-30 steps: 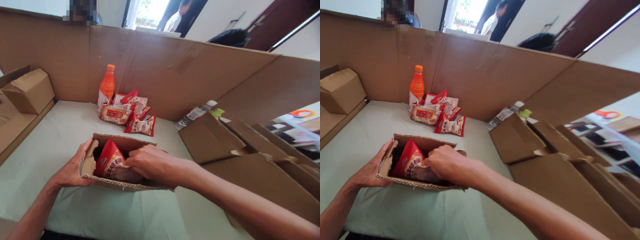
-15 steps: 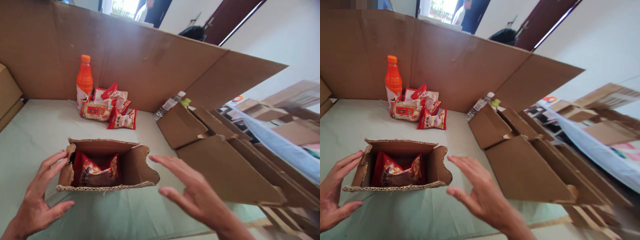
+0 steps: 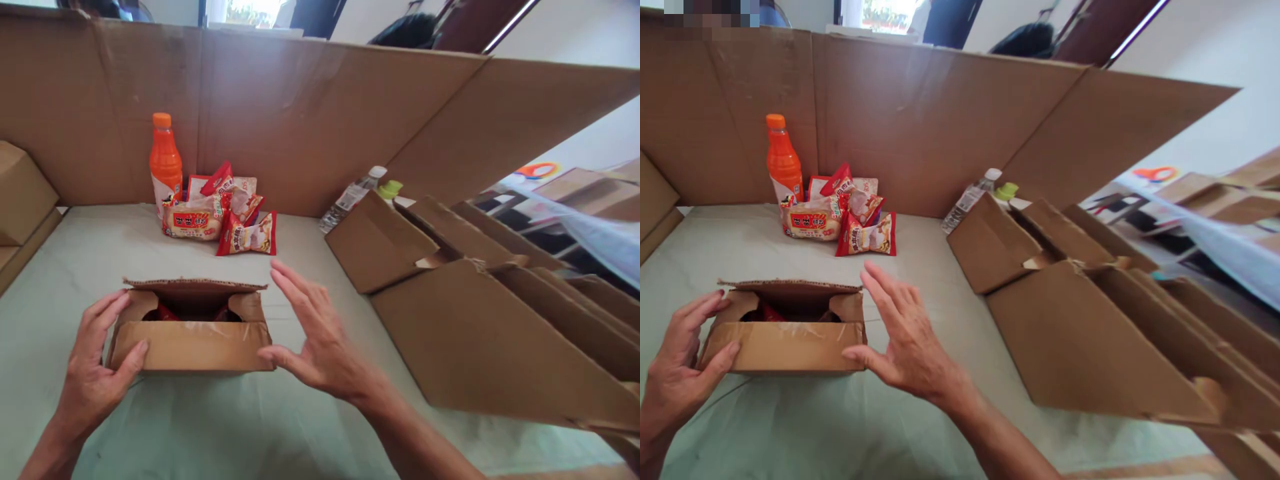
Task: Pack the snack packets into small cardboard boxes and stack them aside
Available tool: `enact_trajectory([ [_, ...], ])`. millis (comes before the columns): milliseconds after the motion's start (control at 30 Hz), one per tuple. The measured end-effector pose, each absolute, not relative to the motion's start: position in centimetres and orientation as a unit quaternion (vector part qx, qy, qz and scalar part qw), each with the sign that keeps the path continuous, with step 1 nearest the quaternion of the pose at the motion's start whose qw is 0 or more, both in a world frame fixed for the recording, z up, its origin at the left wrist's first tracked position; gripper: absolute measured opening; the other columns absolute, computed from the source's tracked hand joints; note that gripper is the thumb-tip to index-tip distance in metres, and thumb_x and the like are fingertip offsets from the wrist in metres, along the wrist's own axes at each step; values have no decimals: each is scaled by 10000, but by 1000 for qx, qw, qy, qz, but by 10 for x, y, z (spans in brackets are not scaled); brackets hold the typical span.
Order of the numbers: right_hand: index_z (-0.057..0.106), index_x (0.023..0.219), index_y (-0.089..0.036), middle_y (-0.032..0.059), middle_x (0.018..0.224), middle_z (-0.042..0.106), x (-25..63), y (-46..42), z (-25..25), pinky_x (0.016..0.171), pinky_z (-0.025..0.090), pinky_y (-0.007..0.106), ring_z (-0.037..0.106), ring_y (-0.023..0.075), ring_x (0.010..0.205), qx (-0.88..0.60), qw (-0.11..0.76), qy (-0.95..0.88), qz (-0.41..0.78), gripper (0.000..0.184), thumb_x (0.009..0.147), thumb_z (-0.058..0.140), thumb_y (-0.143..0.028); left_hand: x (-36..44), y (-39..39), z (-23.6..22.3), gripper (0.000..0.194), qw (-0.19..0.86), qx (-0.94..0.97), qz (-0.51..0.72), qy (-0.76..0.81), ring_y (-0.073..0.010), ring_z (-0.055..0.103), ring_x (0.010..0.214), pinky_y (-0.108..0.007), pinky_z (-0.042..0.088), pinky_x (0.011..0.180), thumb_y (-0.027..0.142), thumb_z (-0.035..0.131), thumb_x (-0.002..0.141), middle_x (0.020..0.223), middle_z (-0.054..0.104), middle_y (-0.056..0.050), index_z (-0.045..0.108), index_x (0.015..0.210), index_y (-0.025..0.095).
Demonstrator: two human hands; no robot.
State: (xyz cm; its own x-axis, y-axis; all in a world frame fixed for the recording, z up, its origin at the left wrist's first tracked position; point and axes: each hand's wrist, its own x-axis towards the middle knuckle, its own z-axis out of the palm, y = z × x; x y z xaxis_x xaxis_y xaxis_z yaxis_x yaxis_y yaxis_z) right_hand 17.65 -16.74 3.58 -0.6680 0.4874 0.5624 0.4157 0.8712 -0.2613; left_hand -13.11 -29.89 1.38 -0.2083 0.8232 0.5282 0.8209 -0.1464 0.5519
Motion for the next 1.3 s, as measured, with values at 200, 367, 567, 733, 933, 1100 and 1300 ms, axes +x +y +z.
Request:
enact_trajectory([
  [200,301,1616,-228,185,1524,520,179,-171,4,1139,401,586,455,356,1440,-161,219,-959,83,819,952,547,-638,-148,-302,14,495,75,697,341,626,-339,406,1466,-546,438,1167,341,555,969,1667,262,-27,501,1456,408],
  [367,332,1602,-338,104,1726,92,189,-178,-17,1058,534,536,360,374,1501,-229,243,-937,106,671,986,543,-502,-176,-301,15,668,207,760,267,555,-420,306,1519,-580,428,1141,470,713,855,1732,-16,-42,493,1482,393],
  [567,376,1580,-395,72,1711,182,185,-172,-14,873,656,410,613,348,1293,-226,239,-934,139,629,977,556,-383,-176,-302,3,767,180,767,295,541,-408,332,1511,-570,436,1139,233,830,715,1722,20,-113,563,1427,328],
  [733,424,1559,-385,100,1678,282,119,-125,5,952,618,401,514,335,1397,-128,188,-959,168,606,976,587,-367,-207,-338,-6,685,118,698,362,607,-392,411,1466,-544,464,1122,249,831,695,1676,172,-155,629,1349,275],
  [933,510,1507,-242,124,1703,203,-109,-95,62,1208,360,508,323,293,1530,37,118,-962,245,537,995,567,-393,-300,-412,31,385,-102,531,374,754,-369,376,1491,-532,369,1220,426,703,870,1643,283,3,702,1236,305],
  [1100,587,1410,-156,141,1677,266,-287,-139,78,1215,330,369,317,230,1521,-12,134,-959,251,402,1037,493,-270,-363,-426,46,345,-239,396,355,812,-389,376,1476,-535,292,1264,485,668,876,1593,325,75,730,1147,280],
  [1300,420,1524,-119,157,1501,508,-364,-170,53,1161,368,340,418,215,1426,-92,177,-939,279,487,1101,228,-265,-404,-405,30,425,-249,315,316,860,-477,389,1438,-657,365,1183,518,649,854,1550,338,-158,750,1106,190],
])
